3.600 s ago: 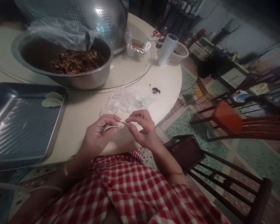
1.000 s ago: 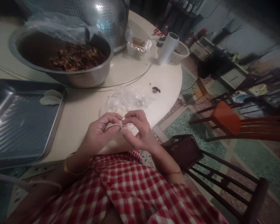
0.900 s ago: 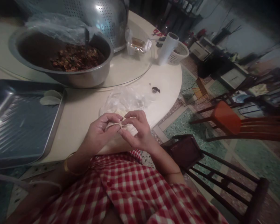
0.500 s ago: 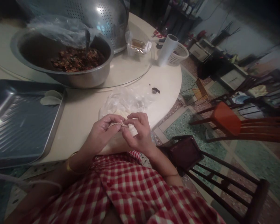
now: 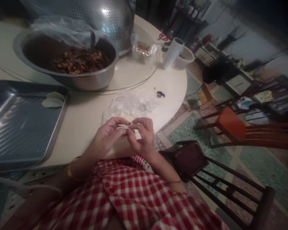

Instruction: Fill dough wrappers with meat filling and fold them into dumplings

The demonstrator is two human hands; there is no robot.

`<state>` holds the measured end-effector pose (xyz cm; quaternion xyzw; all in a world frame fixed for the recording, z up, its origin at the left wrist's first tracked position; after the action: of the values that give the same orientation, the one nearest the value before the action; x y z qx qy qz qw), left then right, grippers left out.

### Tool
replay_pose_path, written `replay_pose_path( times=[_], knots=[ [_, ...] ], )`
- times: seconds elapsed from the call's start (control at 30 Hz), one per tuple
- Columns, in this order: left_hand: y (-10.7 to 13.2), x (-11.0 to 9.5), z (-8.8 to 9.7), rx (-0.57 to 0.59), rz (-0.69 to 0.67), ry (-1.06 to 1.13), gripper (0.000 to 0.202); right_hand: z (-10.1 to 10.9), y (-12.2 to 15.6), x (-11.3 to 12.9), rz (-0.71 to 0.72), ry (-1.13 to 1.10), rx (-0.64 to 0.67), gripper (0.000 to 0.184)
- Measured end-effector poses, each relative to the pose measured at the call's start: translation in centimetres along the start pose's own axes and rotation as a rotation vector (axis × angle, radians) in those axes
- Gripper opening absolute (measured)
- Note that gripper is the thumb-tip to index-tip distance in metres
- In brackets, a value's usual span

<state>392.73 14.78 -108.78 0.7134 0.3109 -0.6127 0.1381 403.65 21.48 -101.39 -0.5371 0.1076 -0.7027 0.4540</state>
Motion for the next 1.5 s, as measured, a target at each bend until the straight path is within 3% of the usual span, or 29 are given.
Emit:
replay_pose_path(
  times=[0.2,0.43,0.6,0.73,0.83,1.13,1.3,1.4,1.5],
  knots=[
    [0.0,0.0,-0.4,-0.011,0.058,0.097,0.019,0.0,0.0,-0.3,-0.046,-0.001,0.024,0.021],
    [0.2,1.3,-0.6,0.028,0.090,0.172,0.027,-0.5,0.0,0.0,0.005,-0.049,0.031,0.007],
    [0.0,1.0,-0.1,-0.021,0.096,0.098,0.023,-0.7,0.2,0.2,0.033,0.001,0.013,0.008],
    [0.0,0.5,-0.3,-0.056,0.149,0.182,0.024,-0.1,0.2,0.1,0.012,-0.010,0.015,0.017],
    [0.0,0.1,-0.5,-0.068,0.164,0.273,0.029,0.6,0.4,-0.4,-0.016,0.014,-0.021,0.022],
    [0.2,0.3,0.0,-0.125,0.183,0.286,0.036,0.7,1.4,-0.9,-0.013,0.039,-0.148,0.004],
    [0.2,0.2,-0.2,-0.120,0.180,0.286,0.036,0.9,2.0,-0.3,0.045,0.032,-0.230,0.010],
    [0.2,0.2,-0.2,-0.120,0.179,0.290,0.034,0.8,2.1,-0.3,0.046,0.040,-0.217,0.008],
    [0.3,0.2,-0.3,-0.110,0.179,0.291,0.031,0.8,2.0,-0.6,0.012,0.010,-0.183,0.021]
  ],
)
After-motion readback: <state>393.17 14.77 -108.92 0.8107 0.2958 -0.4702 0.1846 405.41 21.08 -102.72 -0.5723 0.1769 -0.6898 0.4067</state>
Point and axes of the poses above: each hand's wrist, its own y-axis away from the middle knuckle, its own z-axis out of the back of the hand, x = y × z, the point moved 10 cm from there along -y, towards the middle knuckle, and after that the axes turned 14 degrees about -z, right-handed, at the moved point
